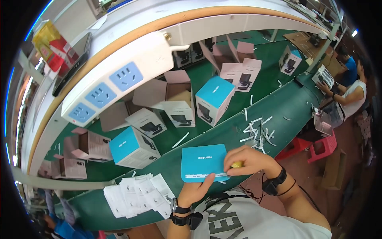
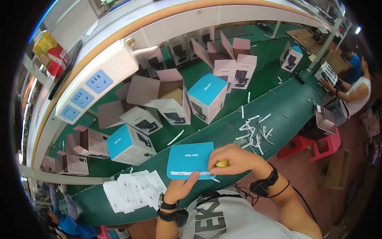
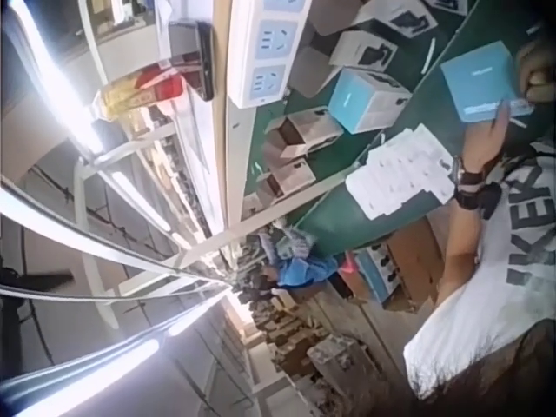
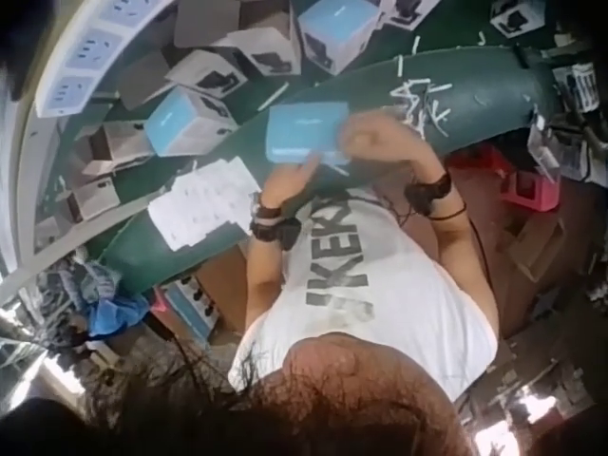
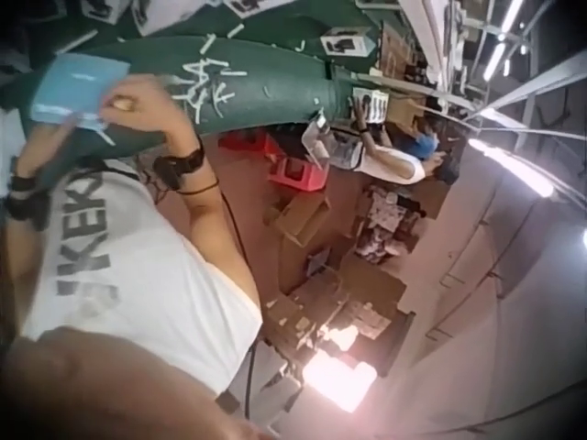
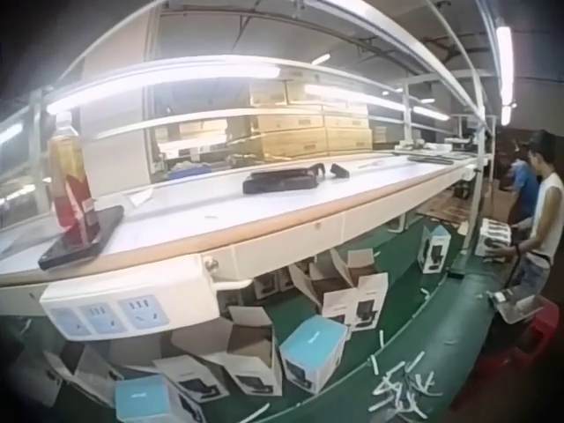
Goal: Packaging electronic components into small cardboard boxes on an assembly line.
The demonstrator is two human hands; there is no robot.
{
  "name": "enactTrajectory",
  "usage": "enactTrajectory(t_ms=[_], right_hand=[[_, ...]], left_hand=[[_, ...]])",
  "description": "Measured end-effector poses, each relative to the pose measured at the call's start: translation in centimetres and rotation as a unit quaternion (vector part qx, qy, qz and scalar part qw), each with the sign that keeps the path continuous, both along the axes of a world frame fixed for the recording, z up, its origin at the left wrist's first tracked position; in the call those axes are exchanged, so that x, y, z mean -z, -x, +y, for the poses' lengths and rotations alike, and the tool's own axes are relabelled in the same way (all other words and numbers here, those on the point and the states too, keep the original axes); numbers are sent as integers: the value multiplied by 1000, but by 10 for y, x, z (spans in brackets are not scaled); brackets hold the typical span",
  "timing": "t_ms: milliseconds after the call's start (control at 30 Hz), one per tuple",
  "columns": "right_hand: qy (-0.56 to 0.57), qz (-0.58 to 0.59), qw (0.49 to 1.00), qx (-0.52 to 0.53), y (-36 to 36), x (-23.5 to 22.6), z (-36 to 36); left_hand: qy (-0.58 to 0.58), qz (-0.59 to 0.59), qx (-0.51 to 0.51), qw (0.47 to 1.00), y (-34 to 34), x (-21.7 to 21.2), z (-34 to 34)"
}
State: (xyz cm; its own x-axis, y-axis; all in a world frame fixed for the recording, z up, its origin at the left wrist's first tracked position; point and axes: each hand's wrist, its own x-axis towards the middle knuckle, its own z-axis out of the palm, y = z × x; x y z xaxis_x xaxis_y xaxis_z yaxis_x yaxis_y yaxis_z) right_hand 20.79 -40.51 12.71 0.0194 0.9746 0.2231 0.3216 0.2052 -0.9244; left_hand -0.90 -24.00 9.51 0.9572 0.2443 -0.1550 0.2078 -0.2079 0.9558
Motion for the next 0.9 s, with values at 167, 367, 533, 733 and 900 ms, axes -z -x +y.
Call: enactTrajectory(t_ms=[167,367,533,733,900], right_hand=[[-113,-95,987,62,32,13,70],[-142,-115,983,3,46,30,113],[-103,-96,990,-30,38,26,106],[-139,-87,986,4,39,34,120],[-121,-92,988,-21,38,33,118]], left_hand=[[-64,-90,32,993,2,18,4],[-92,-112,40,989,6,29,2],[-111,-108,47,987,11,35,7],[-111,-110,56,986,10,37,10],[-131,-111,66,983,9,34,11]])
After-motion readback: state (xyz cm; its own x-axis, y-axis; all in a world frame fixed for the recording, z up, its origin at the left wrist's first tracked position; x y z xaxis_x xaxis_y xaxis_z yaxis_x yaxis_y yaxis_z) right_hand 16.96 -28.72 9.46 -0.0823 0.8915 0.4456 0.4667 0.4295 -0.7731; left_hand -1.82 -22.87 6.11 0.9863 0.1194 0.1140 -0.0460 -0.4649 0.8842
